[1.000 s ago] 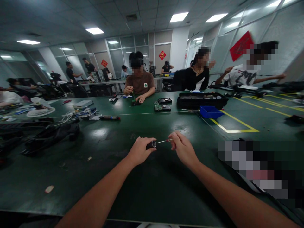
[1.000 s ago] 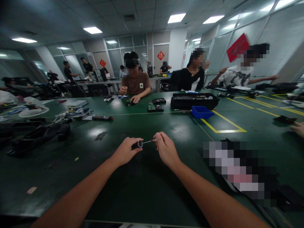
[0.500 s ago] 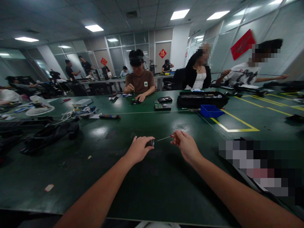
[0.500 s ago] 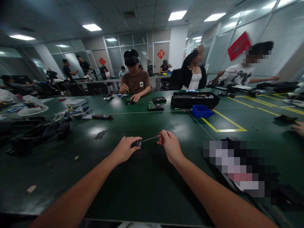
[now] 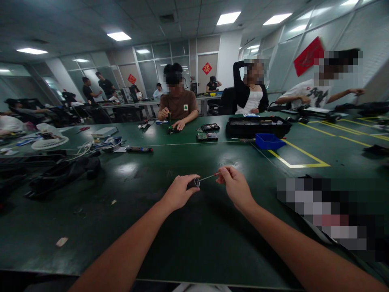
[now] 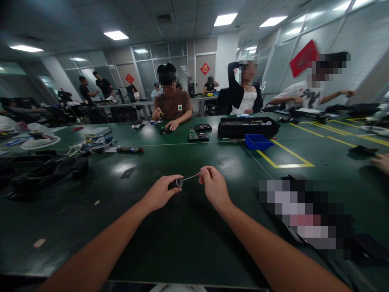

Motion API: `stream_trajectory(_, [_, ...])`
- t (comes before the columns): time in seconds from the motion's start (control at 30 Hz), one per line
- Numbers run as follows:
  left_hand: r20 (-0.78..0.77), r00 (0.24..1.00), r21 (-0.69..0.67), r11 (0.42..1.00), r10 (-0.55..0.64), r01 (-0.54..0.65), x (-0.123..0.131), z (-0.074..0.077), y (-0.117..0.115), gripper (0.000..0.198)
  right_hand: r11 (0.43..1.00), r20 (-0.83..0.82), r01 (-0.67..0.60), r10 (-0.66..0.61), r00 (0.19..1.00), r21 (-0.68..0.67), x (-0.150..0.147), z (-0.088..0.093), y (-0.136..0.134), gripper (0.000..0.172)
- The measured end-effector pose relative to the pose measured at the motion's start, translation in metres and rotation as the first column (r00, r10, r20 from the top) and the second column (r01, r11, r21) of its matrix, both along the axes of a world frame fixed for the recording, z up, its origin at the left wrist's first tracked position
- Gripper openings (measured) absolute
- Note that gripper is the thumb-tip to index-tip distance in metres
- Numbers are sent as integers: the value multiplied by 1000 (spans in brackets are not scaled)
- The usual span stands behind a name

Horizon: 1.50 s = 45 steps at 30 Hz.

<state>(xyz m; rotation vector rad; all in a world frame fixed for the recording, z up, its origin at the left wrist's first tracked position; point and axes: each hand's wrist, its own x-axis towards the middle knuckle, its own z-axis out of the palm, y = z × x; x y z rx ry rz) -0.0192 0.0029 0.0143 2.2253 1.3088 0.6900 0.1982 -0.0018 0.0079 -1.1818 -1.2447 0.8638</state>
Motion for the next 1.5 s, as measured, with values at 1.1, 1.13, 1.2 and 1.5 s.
stream_trajectory(1.1, [10, 1000, -7, 1000, 21, -21, 2, 4, -3, 34, 987, 105, -129, 119, 987, 98, -4, 19, -21, 28])
stream_trajectory(1.13, [1, 1000, -8, 1000, 24, -24, 3, 4, -3, 33, 986, 117, -138, 127, 985, 90, -5, 18, -21, 28])
stream_trajectory(1.2, [-17, 1000, -1, 1000, 23, -23, 3, 3, -4, 34, 992, 175, -101, 87, 981, 73, -6, 17, -22, 32])
stream_trajectory(1.5, [-30, 998, 81, 995, 60, -57, 4, 0, -2, 34, 998, -76, -48, 51, 996, 44, -10, 16, -14, 28])
